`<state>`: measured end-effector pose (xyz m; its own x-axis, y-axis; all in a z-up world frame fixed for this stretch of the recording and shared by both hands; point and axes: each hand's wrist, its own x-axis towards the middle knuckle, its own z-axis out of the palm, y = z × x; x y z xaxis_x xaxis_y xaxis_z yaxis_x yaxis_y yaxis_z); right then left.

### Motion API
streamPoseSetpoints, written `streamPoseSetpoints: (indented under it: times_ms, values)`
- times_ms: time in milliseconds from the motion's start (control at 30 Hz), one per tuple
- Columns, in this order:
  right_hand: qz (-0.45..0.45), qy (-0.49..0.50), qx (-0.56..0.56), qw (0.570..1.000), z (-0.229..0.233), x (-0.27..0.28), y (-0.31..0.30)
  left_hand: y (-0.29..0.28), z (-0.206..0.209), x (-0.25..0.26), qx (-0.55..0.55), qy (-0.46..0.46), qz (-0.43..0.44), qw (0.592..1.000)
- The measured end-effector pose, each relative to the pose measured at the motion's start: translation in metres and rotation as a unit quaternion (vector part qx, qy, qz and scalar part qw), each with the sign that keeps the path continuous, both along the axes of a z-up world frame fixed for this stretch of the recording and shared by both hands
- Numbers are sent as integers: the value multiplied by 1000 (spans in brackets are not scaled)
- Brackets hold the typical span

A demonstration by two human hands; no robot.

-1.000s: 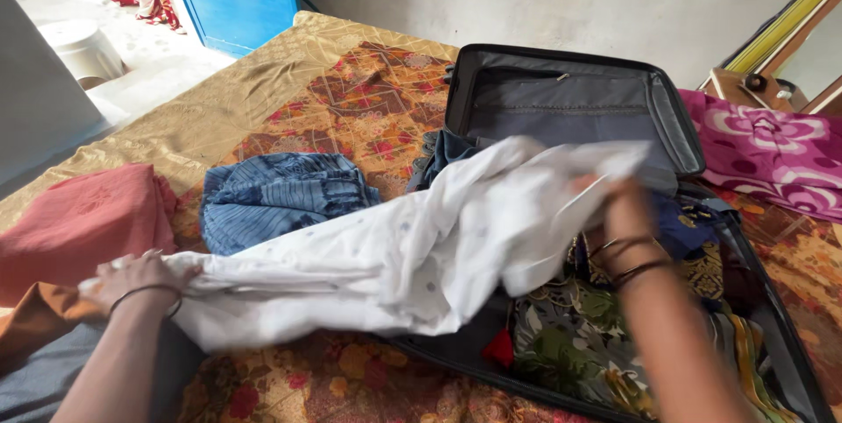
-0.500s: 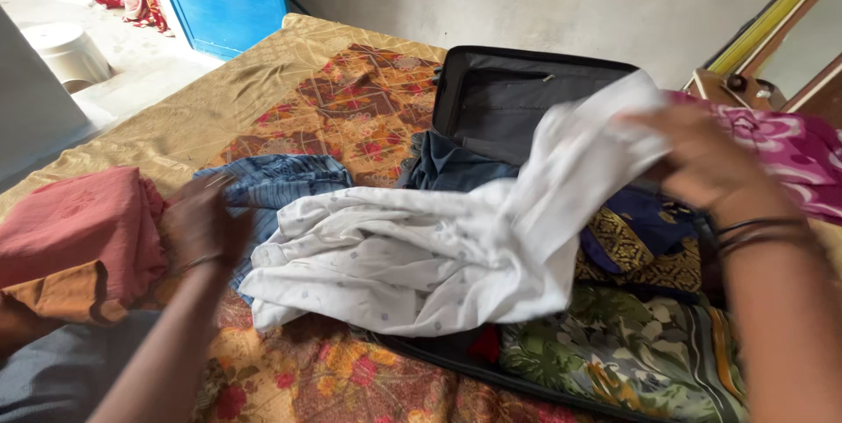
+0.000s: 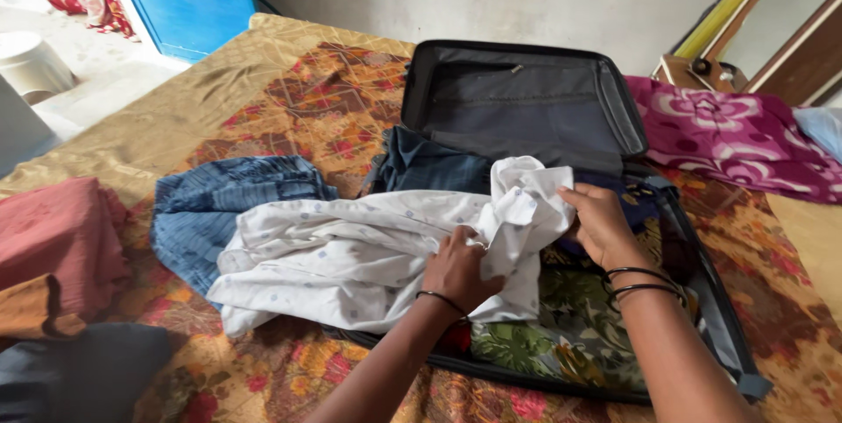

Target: The person packs various items of clothing into a suitcase by hand, including a blue patterned garment, a white patterned shirt, and a pair of dark trousers, smoothing them down after placing them in the bag.

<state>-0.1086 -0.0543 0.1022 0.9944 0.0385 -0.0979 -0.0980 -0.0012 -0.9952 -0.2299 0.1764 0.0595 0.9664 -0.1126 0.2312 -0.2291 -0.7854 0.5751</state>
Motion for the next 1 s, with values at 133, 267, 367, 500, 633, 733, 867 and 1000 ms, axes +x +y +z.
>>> streamPoseSetpoints:
  times_ms: [133, 267, 367, 500, 633, 733, 867, 1000]
  values:
    - [-97, 29, -13, 995, -40, 4, -38, 9, -19, 7, -57, -138, 49, 988]
    - [-190, 129, 65, 971, -84, -1, -67, 33, -37, 56, -259, -82, 258, 927]
    - [-157, 140, 88, 974, -96, -3, -68, 37, -47, 67, -376, -38, 253, 891]
    - [-161, 145, 20, 976, -89, -21, -62, 40, -51, 61, -473, 26, 252, 844]
    - [-167, 134, -28, 976, -92, -39, -62, 49, -54, 49, -413, 133, 254, 865]
    - [-168, 125, -18, 978, -104, -34, -71, 54, -58, 51, -420, 185, 233, 857]
    - [-208, 43, 99, 972, -105, -25, -71, 56, -62, 61, -584, 262, 184, 746]
    - [-161, 51, 323, 931, -55, -16, -59, 50, -34, 78, -778, 315, 81, 537]
